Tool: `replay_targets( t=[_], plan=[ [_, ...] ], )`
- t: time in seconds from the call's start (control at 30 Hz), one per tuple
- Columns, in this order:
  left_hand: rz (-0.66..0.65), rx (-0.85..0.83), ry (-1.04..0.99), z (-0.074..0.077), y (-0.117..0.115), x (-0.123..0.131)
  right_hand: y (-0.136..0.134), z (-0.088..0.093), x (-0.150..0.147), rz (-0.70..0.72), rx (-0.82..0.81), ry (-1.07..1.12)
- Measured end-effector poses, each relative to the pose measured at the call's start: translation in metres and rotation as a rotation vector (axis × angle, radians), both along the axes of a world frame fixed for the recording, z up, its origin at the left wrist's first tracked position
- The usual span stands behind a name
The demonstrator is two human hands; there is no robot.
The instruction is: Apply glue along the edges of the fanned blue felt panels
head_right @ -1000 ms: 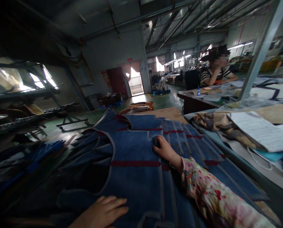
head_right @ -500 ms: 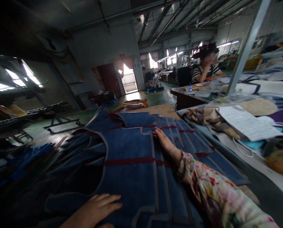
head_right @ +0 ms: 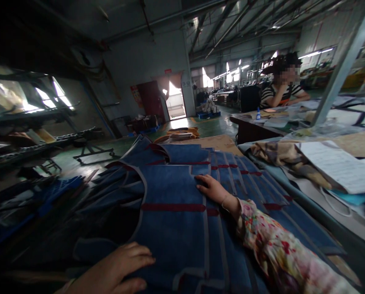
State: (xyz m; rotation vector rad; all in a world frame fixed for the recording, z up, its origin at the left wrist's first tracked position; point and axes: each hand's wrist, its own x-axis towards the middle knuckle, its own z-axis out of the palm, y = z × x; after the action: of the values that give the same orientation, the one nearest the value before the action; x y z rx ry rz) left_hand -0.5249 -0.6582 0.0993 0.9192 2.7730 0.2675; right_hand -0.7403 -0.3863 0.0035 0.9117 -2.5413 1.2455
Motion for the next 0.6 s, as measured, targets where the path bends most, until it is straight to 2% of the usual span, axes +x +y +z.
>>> replay_targets(
  t=[0.17,0.23,0.3,0.37,0.47,0.53,0.6],
  plan=[
    [0.062,0.082,-0.191,0.002,-0.016,-0.007,-0.003,0.0,0.003,0.013,0.163,0.132],
    [0.106,0.121,-0.249,0.004,-0.031,-0.022,-0.005,0.001,0.005,-0.011,0.222,0.171],
    [0.218,0.122,-0.2,0.005,-0.052,-0.046,-0.007,0.001,0.008,-0.034,0.273,0.201],
    [0.365,0.037,-0.017,0.002,-0.078,-0.075,-0.008,0.001,0.01,-0.057,0.314,0.235],
    [0.566,-0.219,0.187,-0.01,-0.119,-0.12,-0.007,-0.003,0.009,-0.074,0.344,0.278],
    [0.651,-0.291,0.193,-0.021,-0.14,-0.143,-0.006,-0.007,0.007,-0.075,0.341,0.291],
    [0.675,-0.314,0.166,-0.032,-0.152,-0.158,-0.004,-0.01,0.004,-0.072,0.329,0.298]
  ],
)
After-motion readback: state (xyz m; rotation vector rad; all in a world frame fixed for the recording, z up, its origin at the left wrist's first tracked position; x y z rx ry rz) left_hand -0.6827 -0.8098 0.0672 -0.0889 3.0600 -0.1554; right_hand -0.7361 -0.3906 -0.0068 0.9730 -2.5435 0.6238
